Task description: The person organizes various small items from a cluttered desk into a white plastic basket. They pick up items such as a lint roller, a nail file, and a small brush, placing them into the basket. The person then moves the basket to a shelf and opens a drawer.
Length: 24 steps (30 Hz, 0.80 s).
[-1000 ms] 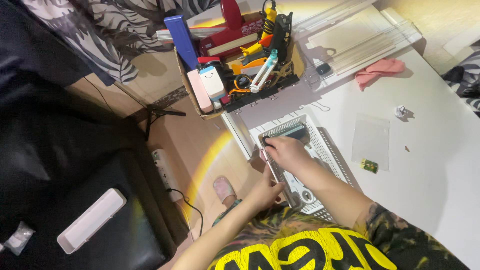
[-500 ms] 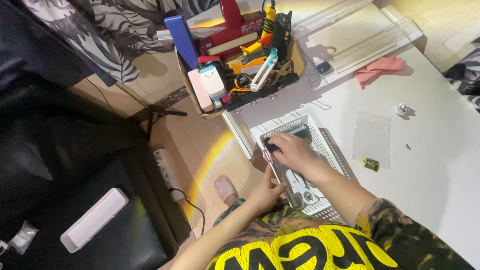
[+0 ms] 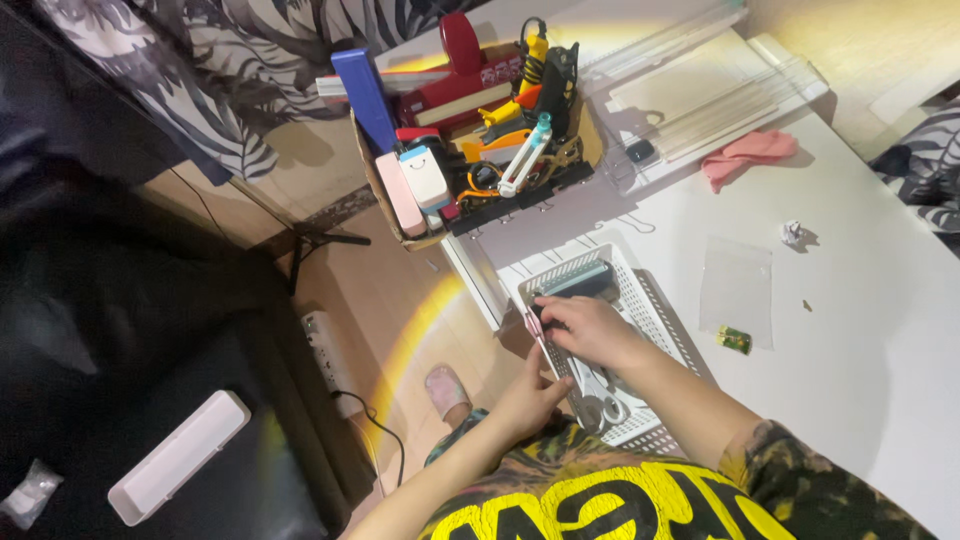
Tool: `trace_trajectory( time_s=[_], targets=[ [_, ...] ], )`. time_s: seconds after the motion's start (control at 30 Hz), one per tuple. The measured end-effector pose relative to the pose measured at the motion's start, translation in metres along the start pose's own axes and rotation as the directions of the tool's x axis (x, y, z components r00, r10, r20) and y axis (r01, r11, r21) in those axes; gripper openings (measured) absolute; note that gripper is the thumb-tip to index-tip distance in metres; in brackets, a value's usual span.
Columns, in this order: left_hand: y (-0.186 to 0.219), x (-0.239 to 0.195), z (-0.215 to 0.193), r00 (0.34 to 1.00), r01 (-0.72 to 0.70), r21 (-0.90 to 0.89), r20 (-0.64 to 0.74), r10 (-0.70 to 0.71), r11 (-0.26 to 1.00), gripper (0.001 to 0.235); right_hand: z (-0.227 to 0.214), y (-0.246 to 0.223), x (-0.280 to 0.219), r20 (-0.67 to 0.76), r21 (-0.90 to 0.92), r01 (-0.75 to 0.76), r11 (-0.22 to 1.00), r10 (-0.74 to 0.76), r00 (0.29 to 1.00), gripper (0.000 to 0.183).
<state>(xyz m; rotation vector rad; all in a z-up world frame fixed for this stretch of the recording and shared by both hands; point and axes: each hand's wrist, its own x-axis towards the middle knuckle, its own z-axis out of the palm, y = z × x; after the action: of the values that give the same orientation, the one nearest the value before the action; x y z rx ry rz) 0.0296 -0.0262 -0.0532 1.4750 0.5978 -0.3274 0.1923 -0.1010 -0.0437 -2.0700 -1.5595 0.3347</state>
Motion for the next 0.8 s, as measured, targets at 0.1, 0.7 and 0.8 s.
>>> trace_trajectory(
  time_s=[0.1,0.7,0.8],
  targets=[
    [0.014,-0.005,-0.003,0.998,0.057,0.067,0.026,-0.059,0.996,0.070,-0.007,-0.007,0.003,0.287,-0.117,-0.196,0.974,0.222,0.932,0.016],
    [0.013,-0.023,0.017,0.821,-0.526,-0.392,-0.002,0.571,0.755,0.070,-0.015,-0.081,-0.085,-0.128,0.516,-0.173,0.839,0.275,0.953,0.025],
    [0.025,-0.031,0.035,0.807,-0.516,-0.517,-0.025,0.590,0.683,0.066,-0.013,-0.072,-0.105,-0.111,0.519,-0.287,0.805,0.397,0.911,0.023]
  ],
)
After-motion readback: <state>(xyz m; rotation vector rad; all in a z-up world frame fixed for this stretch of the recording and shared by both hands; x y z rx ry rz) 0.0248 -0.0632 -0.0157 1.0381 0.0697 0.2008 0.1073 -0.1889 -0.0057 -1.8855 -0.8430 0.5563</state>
